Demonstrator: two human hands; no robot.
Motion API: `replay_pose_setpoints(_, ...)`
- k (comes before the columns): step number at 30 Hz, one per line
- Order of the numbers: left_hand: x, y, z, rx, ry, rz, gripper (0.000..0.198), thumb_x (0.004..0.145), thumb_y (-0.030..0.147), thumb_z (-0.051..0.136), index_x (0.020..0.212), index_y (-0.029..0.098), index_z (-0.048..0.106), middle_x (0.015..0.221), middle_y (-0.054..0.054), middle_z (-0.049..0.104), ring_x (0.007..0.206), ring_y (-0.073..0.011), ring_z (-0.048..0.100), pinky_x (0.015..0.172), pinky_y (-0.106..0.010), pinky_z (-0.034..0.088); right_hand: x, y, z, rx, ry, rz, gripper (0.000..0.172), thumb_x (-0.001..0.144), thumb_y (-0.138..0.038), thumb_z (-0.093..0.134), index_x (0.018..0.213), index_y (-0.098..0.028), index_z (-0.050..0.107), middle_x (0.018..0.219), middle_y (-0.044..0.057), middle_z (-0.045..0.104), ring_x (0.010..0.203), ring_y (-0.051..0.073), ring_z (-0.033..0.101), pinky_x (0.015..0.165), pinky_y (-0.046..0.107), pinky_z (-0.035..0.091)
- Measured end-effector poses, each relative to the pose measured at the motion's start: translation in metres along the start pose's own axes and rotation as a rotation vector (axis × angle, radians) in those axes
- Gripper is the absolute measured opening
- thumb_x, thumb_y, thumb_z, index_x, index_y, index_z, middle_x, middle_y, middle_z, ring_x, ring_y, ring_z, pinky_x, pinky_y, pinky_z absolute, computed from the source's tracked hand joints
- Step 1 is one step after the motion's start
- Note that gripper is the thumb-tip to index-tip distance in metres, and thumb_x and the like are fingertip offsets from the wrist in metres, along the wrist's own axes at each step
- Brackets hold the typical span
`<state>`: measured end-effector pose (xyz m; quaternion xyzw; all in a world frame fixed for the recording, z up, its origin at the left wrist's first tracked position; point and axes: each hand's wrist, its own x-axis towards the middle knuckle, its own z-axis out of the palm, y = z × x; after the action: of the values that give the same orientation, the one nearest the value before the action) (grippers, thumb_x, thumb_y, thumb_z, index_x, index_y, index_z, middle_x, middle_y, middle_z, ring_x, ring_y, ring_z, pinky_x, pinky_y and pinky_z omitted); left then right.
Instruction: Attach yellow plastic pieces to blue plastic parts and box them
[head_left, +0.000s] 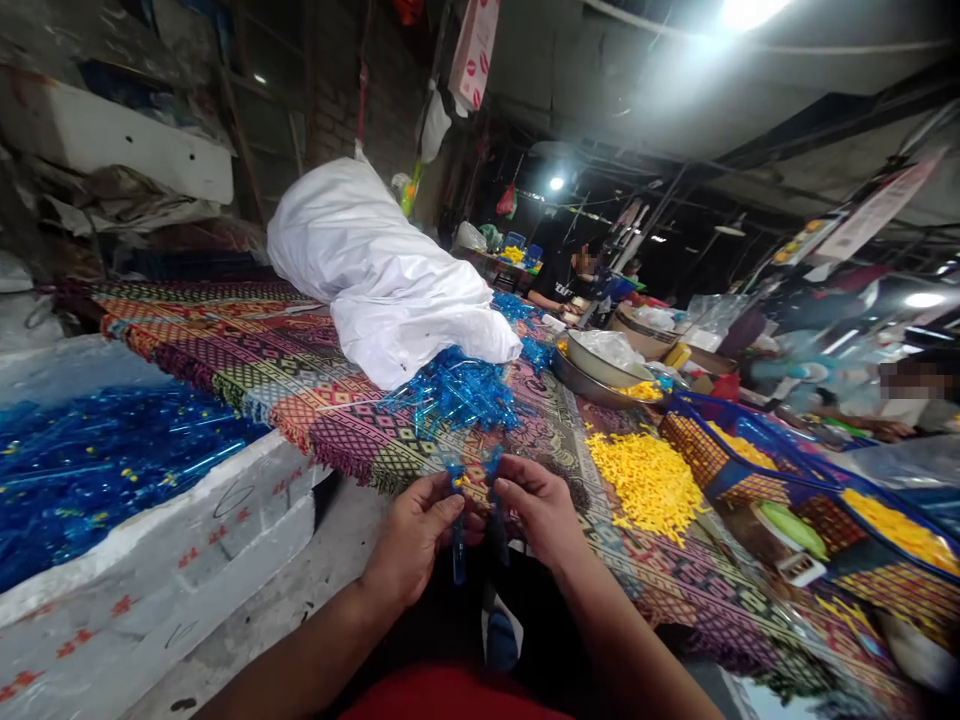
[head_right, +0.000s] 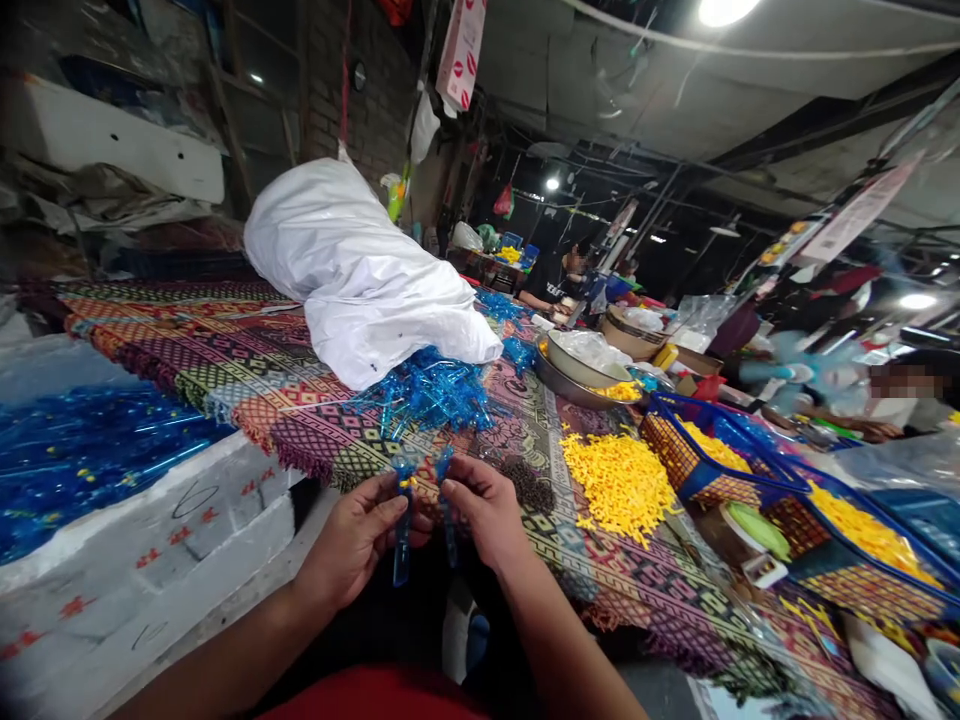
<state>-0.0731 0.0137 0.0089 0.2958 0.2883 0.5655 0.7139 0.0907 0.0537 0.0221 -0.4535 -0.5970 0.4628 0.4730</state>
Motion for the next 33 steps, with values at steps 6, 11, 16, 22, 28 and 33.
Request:
replay_pose_setpoints(6,-0.004,-0.011,0.024,0.105,-0.082,0.028,0.033,0.074,0.026,0.064,0.105,0.015,0.059,0.094,-0.007,0.065,0.072,-0.0157,0.062,0.065,-0.029,0.052,-0.032,-0.009,-0.005,0.392,0.032,0.09,0.032,0.067,-0.028,0.072,0.096,-0.016,0.065,0.084,0.004,0.066,0.058,0.01,0.054,0.049,0.021,0.041)
replay_pose_setpoints(11,-0.01,-0.016,0.038,0.192,-0.13,0.07,0.035,0.074,0.027,0.064,0.108,0.017,0.06,0.097,-0.006,0.066,0.073,-0.0147,0.061,0.064,-0.026,0.051,-0.041,-0.01,-0.014,0.425,0.068,0.07,0.034,0.065,-0.027,0.073,0.096,-0.017,0.065,0.083,0.004,0.066,0.061,0.012,0.056,0.049,0.021,0.042)
replay_pose_setpoints(16,-0.013,-0.021,0.046,0.248,-0.136,0.076,0.038,0.073,0.029,0.064,0.109,0.016,0.061,0.098,-0.008,0.066,0.077,-0.0166,0.061,0.066,-0.026,0.051,-0.049,-0.01,-0.018,0.4,0.117,0.049,0.032,0.064,-0.027,0.073,0.094,-0.018,0.064,0.081,0.003,0.066,0.061,0.012,0.056,0.05,0.022,0.041)
replay_pose_setpoints(22,-0.012,-0.029,0.049,0.311,-0.176,0.113,0.037,0.076,0.029,0.062,0.111,0.017,0.061,0.094,-0.005,0.067,0.076,-0.0162,0.06,0.066,-0.026,0.049,-0.055,-0.007,-0.023,0.332,0.134,-0.011,0.027,0.067,-0.023,0.071,0.093,-0.018,0.065,0.079,0.002,0.065,0.059,0.01,0.053,0.052,0.022,0.041)
replay_pose_setpoints(28,-0.009,-0.031,0.051,0.361,-0.187,0.153,0.034,0.077,0.029,0.061,0.109,0.017,0.063,0.086,-0.003,0.066,0.075,-0.0155,0.058,0.067,-0.025,0.047,-0.058,-0.005,-0.028,0.148,0.132,-0.004,0.012,0.069,-0.027,0.069,0.077,-0.017,0.069,0.067,-0.001,0.06,0.053,0.009,0.048,0.051,0.023,0.039)
replay_pose_setpoints(33,-0.009,-0.027,0.05,0.402,-0.212,0.174,0.031,0.076,0.029,0.062,0.104,0.018,0.066,0.084,-0.002,0.066,0.075,-0.0156,0.057,0.069,-0.024,0.046,-0.059,-0.006,-0.029,0.087,0.142,-0.038,0.011,0.071,-0.029,0.068,0.071,-0.018,0.067,0.058,-0.003,0.055,0.052,0.01,0.047,0.051,0.024,0.038)
